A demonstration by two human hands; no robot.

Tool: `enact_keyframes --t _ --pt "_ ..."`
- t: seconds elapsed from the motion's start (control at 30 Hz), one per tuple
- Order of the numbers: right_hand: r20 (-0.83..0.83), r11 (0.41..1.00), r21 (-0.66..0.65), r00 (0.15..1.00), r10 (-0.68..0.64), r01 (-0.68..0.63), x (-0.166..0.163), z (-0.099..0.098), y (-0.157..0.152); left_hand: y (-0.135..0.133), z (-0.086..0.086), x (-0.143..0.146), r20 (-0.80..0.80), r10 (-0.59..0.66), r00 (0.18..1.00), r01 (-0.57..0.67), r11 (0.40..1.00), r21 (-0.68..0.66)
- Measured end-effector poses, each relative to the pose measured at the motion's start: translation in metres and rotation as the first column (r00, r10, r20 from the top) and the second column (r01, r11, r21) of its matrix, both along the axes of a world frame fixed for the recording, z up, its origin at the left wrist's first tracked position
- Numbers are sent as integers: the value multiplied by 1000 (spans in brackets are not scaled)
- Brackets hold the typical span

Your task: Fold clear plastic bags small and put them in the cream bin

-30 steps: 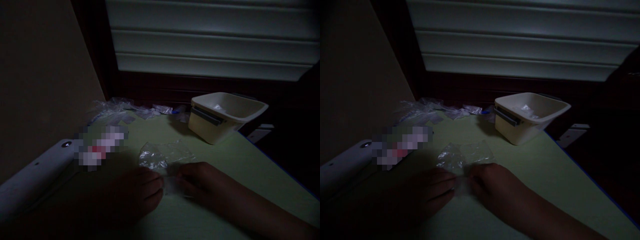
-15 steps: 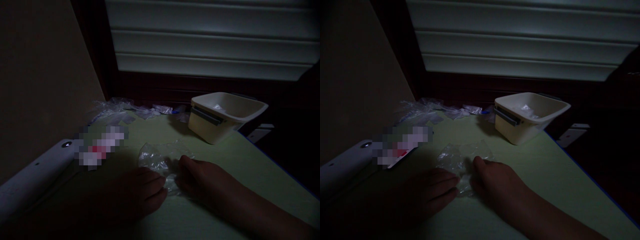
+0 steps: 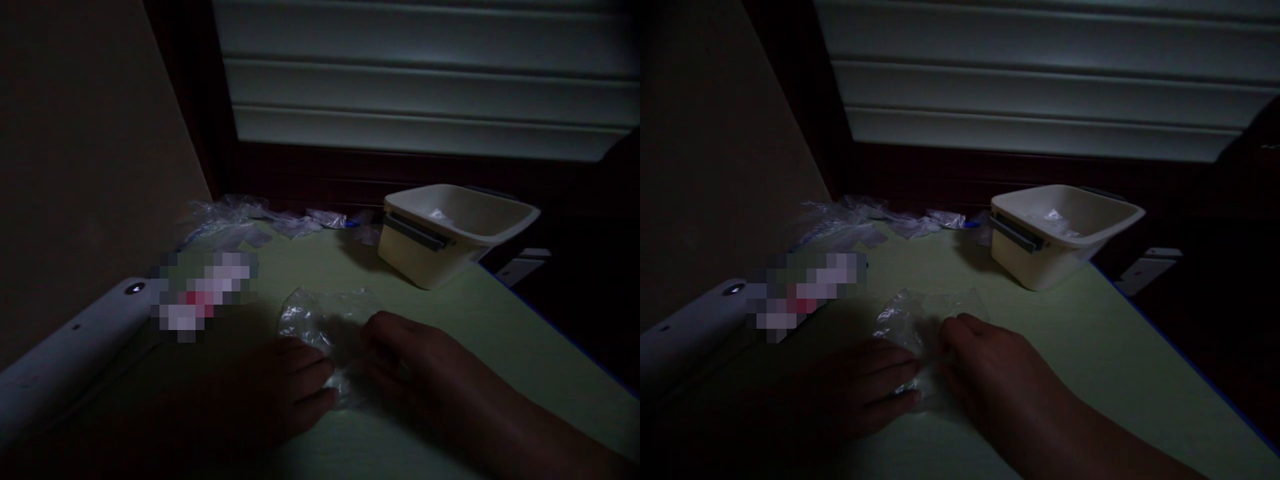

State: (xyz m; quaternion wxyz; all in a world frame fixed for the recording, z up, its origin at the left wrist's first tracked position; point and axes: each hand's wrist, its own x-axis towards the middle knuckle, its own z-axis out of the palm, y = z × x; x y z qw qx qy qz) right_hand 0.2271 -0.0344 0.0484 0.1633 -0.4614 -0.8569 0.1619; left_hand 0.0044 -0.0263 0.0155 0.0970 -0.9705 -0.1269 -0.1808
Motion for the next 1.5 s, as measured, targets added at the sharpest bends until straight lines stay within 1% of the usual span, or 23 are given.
enact_keyframes --t 0.1,0.13,0.2,0.3,0.4,0.47,0.57,0.63,0.7,0.77,0.8,0.93,1.1,1.17,1.37,1.43,1.5 --pt "24 991 135 1000 -10 7 -1 -1 -2 0 2 0 16 -11 1000 11 1000 9" --pt "43 987 161 999 -5 -2 -1 -2 -1 0 2 0 25 -10 1000 10 1000 16" --pt "91 985 172 996 7 -22 -1 -4 0 0 1 1 54 4 999 -6 1000 30" --pt "175 988 149 984 13 -39 -3 -8 5 1 -1 3 64 2 998 -4 1000 26" --pt "236 992 121 972 -10 -19 -4 -12 9 1 -1 3 36 7 999 -8 1000 11" --pt "228 994 107 973 -27 2 -4 -13 10 1 -1 2 8 9 1000 -9 1000 11" --pt "156 994 104 987 -33 17 -3 -12 9 1 0 0 -6 -22 1000 22 999 23" --pt "99 997 66 995 20 -27 -3 -10 6 1 0 0 12 -30 999 30 999 25" --pt "44 991 -7 990 135 -135 -4 -6 3 1 0 1 20 -25 999 25 1000 15" --pt "4 966 -96 970 243 -242 -6 -1 0 2 0 2 -9 -23 1000 23 1000 -8" --pt "-4 952 -136 961 278 -276 -7 1 -2 2 -1 3 -21 -24 999 23 1000 -14" --pt "46 920 -236 942 331 -312 -7 7 -5 3 -4 3 17 -19 1000 19 1000 3" --pt "75 905 -273 930 359 -327 -6 10 -6 4 -4 1 22 -21 1000 21 1000 9" --pt "73 901 -282 929 363 -330 -7 12 -6 4 -3 0 10 -2 1000 2 1000 -6" --pt "112 902 -273 920 376 -336 -6 18 -7 2 -1 0 18 12 1000 -12 1000 -5" --pt "136 902 -267 913 384 -339 -6 19 -8 2 0 0 19 70 997 -70 997 25" --pt "162 905 -248 906 391 -346 -5 18 -8 1 0 0 48 156 987 -158 986 46"
